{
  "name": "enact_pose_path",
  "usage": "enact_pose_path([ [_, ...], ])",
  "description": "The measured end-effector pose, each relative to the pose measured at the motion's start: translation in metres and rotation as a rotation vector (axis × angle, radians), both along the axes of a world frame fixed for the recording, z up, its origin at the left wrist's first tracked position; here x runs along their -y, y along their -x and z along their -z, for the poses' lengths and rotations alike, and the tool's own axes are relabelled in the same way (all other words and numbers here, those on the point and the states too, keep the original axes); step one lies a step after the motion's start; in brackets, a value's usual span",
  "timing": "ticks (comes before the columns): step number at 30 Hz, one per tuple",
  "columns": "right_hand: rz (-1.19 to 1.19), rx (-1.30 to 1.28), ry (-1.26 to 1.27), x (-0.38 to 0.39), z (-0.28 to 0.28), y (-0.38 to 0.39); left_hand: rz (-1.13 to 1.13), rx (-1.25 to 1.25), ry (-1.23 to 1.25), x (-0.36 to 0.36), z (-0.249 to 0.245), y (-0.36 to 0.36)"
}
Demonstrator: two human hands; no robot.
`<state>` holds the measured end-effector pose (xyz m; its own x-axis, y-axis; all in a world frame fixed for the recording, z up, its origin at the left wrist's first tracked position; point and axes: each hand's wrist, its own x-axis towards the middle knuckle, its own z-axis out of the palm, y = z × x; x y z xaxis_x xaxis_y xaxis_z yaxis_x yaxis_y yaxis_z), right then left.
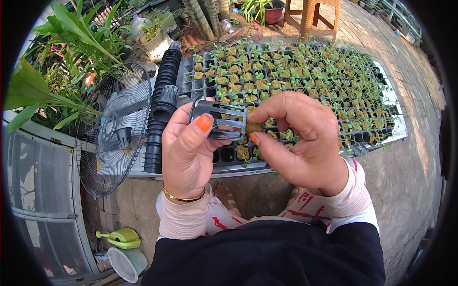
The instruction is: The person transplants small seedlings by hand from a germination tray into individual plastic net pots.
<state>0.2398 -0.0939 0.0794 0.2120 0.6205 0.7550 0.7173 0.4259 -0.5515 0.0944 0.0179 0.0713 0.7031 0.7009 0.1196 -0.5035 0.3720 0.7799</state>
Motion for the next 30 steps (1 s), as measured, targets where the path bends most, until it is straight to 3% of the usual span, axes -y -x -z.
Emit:
enact_pose_path([
  [7,-0.028,-0.135,0.154,0.007,-0.005,0.000,-0.025,-0.047,-0.092,0.000,0.003,0.001],
  [9,-0.062,-0.125,0.300,0.013,-0.015,-0.005,-0.044,-0.073,-0.190,0.001,0.002,0.003],
  [17,-0.206,-0.060,0.270,0.009,-0.014,-0.003,-0.055,-0.185,-0.462,0.012,-0.004,0.004],
  [22,-0.210,-0.056,0.326,0.014,-0.017,-0.005,-0.046,-0.112,-0.443,0.018,-0.004,-0.001],
  [24,-0.209,-0.470,0.327,0.015,-0.016,-0.007,-0.016,-0.011,-0.211,0.019,-0.007,0.000],
  [26,-0.255,-0.714,0.232,0.014,-0.023,-0.010,0.008,0.054,-0.268,0.015,-0.003,-0.001],
  [30,-0.252,-0.807,0.194,0.016,-0.028,-0.015,-0.047,-0.077,-0.421,0.020,-0.001,-0.006],
])
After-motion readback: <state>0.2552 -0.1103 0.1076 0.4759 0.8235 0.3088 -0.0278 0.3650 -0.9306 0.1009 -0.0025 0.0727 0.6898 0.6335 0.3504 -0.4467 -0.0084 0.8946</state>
